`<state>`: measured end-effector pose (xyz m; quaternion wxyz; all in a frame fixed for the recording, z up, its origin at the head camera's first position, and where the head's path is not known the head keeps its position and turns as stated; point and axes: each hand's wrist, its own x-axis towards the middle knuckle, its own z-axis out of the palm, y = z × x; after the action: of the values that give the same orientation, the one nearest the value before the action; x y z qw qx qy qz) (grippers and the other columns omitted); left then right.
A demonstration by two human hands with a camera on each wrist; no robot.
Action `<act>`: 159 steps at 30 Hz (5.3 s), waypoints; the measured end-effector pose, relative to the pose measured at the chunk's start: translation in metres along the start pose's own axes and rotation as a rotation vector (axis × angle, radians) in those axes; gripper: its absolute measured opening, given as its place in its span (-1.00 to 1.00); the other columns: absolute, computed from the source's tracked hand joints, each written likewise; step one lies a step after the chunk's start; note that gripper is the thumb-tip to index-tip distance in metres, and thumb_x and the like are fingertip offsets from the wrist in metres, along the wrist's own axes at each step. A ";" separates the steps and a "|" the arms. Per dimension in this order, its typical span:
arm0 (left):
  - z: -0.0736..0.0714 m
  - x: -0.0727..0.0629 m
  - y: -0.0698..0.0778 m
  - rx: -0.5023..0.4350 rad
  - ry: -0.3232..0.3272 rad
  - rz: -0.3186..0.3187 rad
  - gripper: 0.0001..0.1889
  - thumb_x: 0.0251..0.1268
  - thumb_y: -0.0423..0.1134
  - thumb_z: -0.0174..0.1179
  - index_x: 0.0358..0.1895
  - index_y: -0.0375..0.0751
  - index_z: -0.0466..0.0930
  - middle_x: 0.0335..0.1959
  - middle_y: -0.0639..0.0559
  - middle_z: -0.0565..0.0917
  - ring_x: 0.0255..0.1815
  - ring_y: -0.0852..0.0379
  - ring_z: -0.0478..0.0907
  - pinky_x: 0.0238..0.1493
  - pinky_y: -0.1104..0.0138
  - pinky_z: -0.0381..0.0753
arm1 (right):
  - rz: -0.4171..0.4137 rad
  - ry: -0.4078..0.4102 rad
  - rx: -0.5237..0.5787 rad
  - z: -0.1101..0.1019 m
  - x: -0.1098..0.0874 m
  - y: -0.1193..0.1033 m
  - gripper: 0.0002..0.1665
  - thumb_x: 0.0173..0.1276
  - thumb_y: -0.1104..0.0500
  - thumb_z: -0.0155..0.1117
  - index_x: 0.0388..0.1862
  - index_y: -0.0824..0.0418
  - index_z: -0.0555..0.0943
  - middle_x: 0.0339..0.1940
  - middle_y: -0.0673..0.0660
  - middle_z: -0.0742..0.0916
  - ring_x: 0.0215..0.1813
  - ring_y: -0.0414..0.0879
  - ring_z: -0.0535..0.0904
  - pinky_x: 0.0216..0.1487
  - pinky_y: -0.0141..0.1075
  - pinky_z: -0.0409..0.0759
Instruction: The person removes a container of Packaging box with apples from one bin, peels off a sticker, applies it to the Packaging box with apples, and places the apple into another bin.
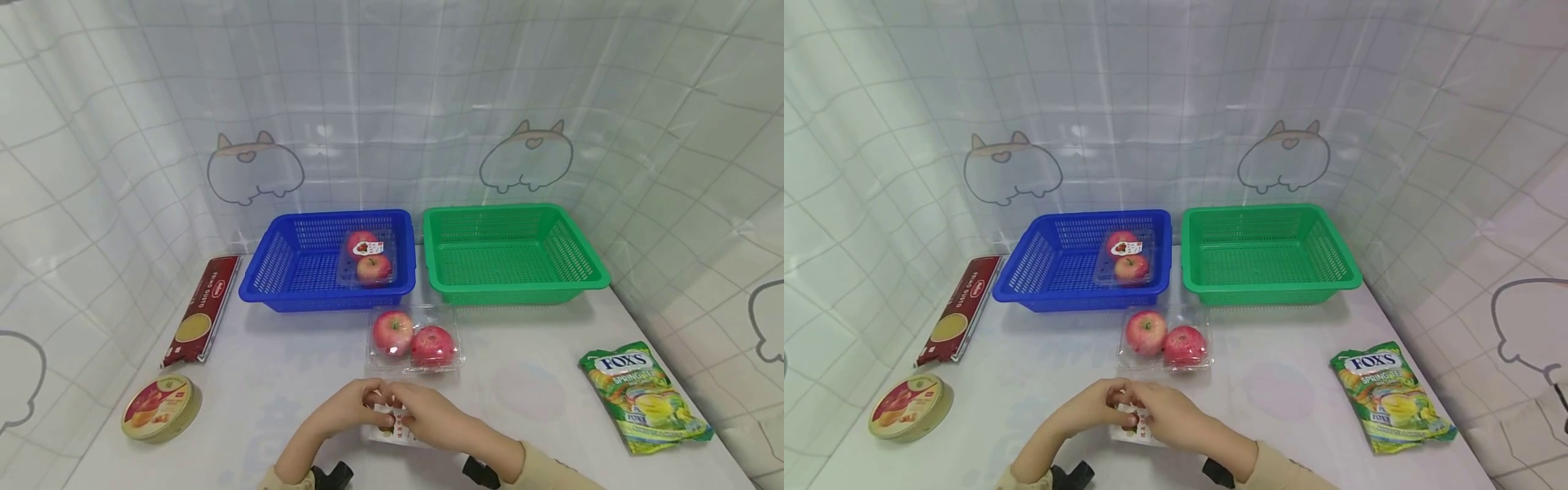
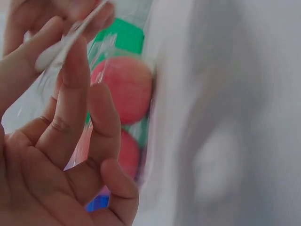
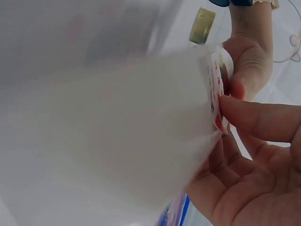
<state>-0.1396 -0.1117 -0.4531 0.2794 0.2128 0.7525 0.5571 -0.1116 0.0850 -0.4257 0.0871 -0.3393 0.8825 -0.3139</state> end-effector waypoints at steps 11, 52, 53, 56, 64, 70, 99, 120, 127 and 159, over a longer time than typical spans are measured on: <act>-0.010 -0.008 -0.003 -0.172 -0.012 -0.010 -0.72 0.14 -0.44 0.16 -0.17 -0.61 0.37 -0.46 0.14 0.61 -0.37 0.32 0.52 -0.28 0.46 0.47 | 0.019 -0.040 0.011 0.001 0.000 0.005 -0.46 0.13 0.46 0.21 0.04 0.01 0.48 -0.15 -0.06 0.64 -0.09 -0.26 0.52 -0.09 -0.37 0.52; -0.010 -0.009 -0.012 -0.062 0.152 -0.183 -0.76 0.09 -0.41 0.17 -0.15 -0.41 0.44 -0.51 0.01 0.63 -0.50 0.19 0.45 -0.46 0.36 0.33 | 0.067 0.073 0.187 -0.013 0.007 0.008 -0.88 0.25 0.28 0.23 -0.38 0.04 0.54 -0.42 -0.18 0.62 -0.27 -0.36 0.50 -0.19 -0.41 0.53; -0.009 -0.009 -0.012 -0.059 0.155 -0.185 -0.76 0.09 -0.41 0.17 -0.15 -0.41 0.44 -0.52 0.01 0.63 -0.51 0.19 0.44 -0.47 0.36 0.33 | 0.068 0.073 0.194 -0.014 0.007 0.008 -0.88 0.25 0.28 0.23 -0.37 0.04 0.55 -0.42 -0.17 0.62 -0.27 -0.35 0.50 -0.19 -0.41 0.53; -0.009 -0.010 -0.012 -0.034 0.163 -0.182 -0.76 0.09 -0.41 0.17 -0.16 -0.41 0.45 -0.53 0.01 0.62 -0.53 0.20 0.44 -0.47 0.36 0.33 | 0.063 0.094 0.206 -0.019 0.007 0.009 -0.90 0.26 0.29 0.22 -0.37 0.07 0.55 -0.41 -0.14 0.62 -0.27 -0.33 0.51 -0.21 -0.41 0.53; -0.007 -0.010 -0.011 0.126 0.185 -0.137 -0.82 0.04 -0.41 0.21 -0.27 -0.37 0.51 -0.46 0.04 0.54 -0.44 0.16 0.45 -0.41 0.32 0.46 | 0.055 0.270 0.249 -0.043 0.016 0.015 -0.90 0.26 0.32 0.20 -0.32 0.12 0.58 -0.38 -0.01 0.65 -0.32 -0.24 0.50 -0.27 -0.41 0.53; -0.007 -0.012 -0.010 0.256 0.219 -0.117 -0.87 0.05 -0.37 0.24 -0.32 -0.30 0.54 -0.38 0.03 0.57 -0.35 0.13 0.44 -0.38 0.30 0.43 | 0.141 0.389 0.306 -0.056 0.026 0.033 -0.89 0.24 0.33 0.20 -0.28 0.17 0.59 -0.37 0.01 0.69 -0.41 -0.19 0.48 -0.38 -0.39 0.48; 0.001 0.061 0.039 0.837 0.711 0.290 -0.84 0.05 -0.21 0.31 -0.26 -0.09 0.69 0.03 -0.22 0.51 0.16 -0.31 0.23 -0.03 -0.12 0.21 | 0.297 0.628 0.134 -0.041 0.055 0.075 -0.90 0.14 0.32 0.31 -0.33 0.19 0.63 -0.41 0.06 0.73 -0.28 -0.05 0.55 -0.19 -0.18 0.49; 0.001 0.077 0.036 0.887 0.609 0.069 -0.60 0.02 -0.10 0.26 0.01 0.00 0.63 0.27 -0.27 0.33 0.32 -0.39 0.03 0.09 -0.22 0.11 | 0.256 0.582 -0.372 -0.026 0.044 0.071 -0.74 0.10 0.08 0.32 -0.20 0.07 0.69 0.10 0.26 0.56 0.16 0.24 0.35 0.03 0.14 0.28; -0.005 0.085 0.035 0.903 0.516 -0.047 -0.45 0.06 0.04 0.18 0.20 0.11 0.48 0.37 -0.26 0.19 0.39 -0.39 -0.12 0.16 -0.30 -0.01 | 0.323 0.483 -0.323 -0.023 0.039 0.074 -0.54 0.22 -0.01 0.18 0.11 0.03 0.59 0.34 0.31 0.35 0.36 0.32 0.09 0.13 0.31 0.10; -0.023 0.073 0.004 0.428 0.589 -0.170 -0.21 0.26 0.11 0.02 0.46 -0.12 -0.07 0.41 -0.38 0.03 0.39 -0.42 -0.15 0.18 -0.36 -0.09 | 0.504 0.468 0.702 -0.034 0.023 0.091 -0.17 0.43 0.12 -0.07 0.49 0.26 -0.24 0.49 0.31 -0.12 0.47 0.21 -0.30 0.40 0.10 -0.25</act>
<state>-0.2100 -0.0810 -0.4572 0.0456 0.0338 0.9151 0.3991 -0.1908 0.1389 -0.4537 0.0686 0.0141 0.7740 -0.6293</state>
